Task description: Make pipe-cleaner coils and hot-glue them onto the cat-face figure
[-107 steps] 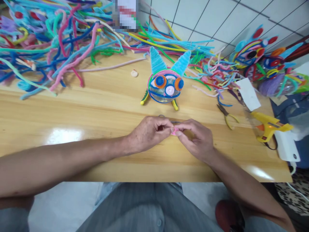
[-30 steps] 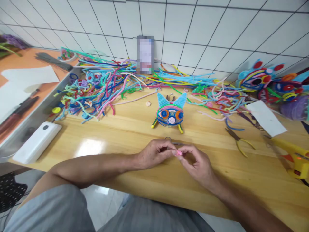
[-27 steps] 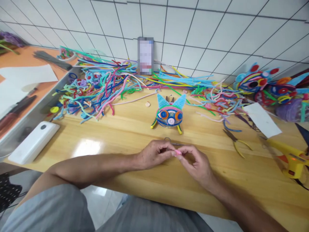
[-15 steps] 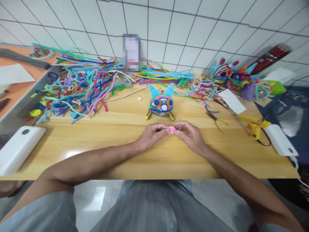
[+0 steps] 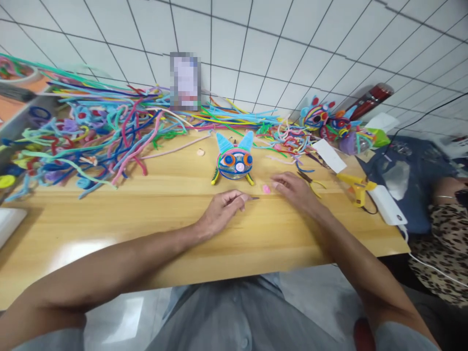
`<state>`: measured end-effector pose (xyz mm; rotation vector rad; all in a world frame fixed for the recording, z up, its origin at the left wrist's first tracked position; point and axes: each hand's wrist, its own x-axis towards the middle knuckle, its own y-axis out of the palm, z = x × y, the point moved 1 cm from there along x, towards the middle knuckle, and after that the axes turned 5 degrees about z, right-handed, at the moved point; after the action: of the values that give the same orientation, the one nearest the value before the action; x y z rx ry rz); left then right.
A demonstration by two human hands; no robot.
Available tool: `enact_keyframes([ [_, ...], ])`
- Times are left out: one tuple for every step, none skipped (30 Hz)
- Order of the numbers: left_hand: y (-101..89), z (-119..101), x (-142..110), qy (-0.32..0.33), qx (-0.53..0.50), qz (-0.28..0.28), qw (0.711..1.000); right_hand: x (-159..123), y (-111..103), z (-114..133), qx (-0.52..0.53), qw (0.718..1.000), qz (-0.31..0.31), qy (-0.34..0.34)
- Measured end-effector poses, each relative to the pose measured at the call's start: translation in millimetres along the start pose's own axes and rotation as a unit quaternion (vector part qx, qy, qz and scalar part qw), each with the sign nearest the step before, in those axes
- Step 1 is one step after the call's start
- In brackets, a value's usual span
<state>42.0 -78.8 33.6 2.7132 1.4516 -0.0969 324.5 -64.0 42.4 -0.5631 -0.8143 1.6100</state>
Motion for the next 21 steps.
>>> enact_keyframes([
  [-0.5, 0, 0, 0.001, 0.006, 0.003, 1.0, 1, -4, -7, -0.022, 1.0, -0.017, 0.001],
  [-0.7, 1, -1, 0.003, 0.015, 0.011, 1.0, 1, -7, -12, -0.035, 0.999, -0.028, 0.001],
  [-0.7, 1, -2, 0.006, 0.025, 0.025, 0.999, 1, -9, -15, -0.044, 0.999, -0.03, -0.006],
  [-0.5, 1, -3, 0.01, 0.037, 0.043, 0.998, 0, -11, -16, -0.056, 0.998, -0.025, -0.022],
  [-0.2, 2, -4, 0.015, 0.05, 0.063, 0.997, -1, -12, -15, -0.071, 0.996, -0.014, -0.046],
  [0.2, 2, -5, 0.02, 0.065, 0.08, 0.995, -2, -12, -13, -0.087, 0.993, 0.0, -0.075],
  [0.6, 2, -6, 0.027, 0.078, 0.092, 0.992, -3, -12, -10, -0.102, 0.989, 0.013, -0.103],
  [0.9, 2, -6, 0.035, 0.091, 0.1, 0.99, -4, -11, -7, -0.116, 0.985, 0.023, -0.126],
  [1.1, 2, -7, 0.042, 0.102, 0.103, 0.989, -4, -10, -5, -0.13, 0.981, 0.028, -0.142],
  [1.1, 2, -6, 0.049, 0.11, 0.103, 0.987, -5, -9, -3, -0.145, 0.978, 0.024, -0.149],
  [1.1, 2, -6, 0.055, 0.114, 0.102, 0.987, -5, -8, -2, -0.159, 0.976, 0.013, -0.151],
  [1.0, 2, -6, 0.058, 0.116, 0.103, 0.986, -4, -6, -2, -0.173, 0.974, -0.002, -0.15],
  [0.9, 1, -6, 0.06, 0.117, 0.104, 0.986, -4, -5, -3, -0.182, 0.972, -0.017, -0.15],
  [0.8, 1, -5, 0.06, 0.117, 0.105, 0.986, -4, -4, -4, -0.187, 0.97, -0.031, -0.152],
  [0.8, 1, -5, 0.059, 0.119, 0.107, 0.985, -3, -3, -5, -0.188, 0.969, -0.04, -0.157],
  [0.8, 0, -6, 0.058, 0.12, 0.109, 0.985, -2, -2, -7, -0.183, 0.969, -0.041, -0.164],
  [0.8, 0, -6, 0.058, 0.122, 0.111, 0.985, -1, -1, -10, -0.175, 0.969, -0.037, -0.17],
  [0.8, -1, -6, 0.058, 0.124, 0.112, 0.984, -1, 0, -12, -0.165, 0.97, -0.031, -0.175],
  [0.8, -1, -6, 0.058, 0.127, 0.112, 0.984, 0, 1, -14, -0.156, 0.971, -0.026, -0.177],
  [0.8, -2, -6, 0.059, 0.13, 0.113, 0.983, 0, 3, -16, -0.147, 0.973, -0.025, -0.178],
  [0.7, -2, -6, 0.061, 0.133, 0.114, 0.983, 1, 5, -18, -0.14, 0.974, -0.028, -0.178],
])
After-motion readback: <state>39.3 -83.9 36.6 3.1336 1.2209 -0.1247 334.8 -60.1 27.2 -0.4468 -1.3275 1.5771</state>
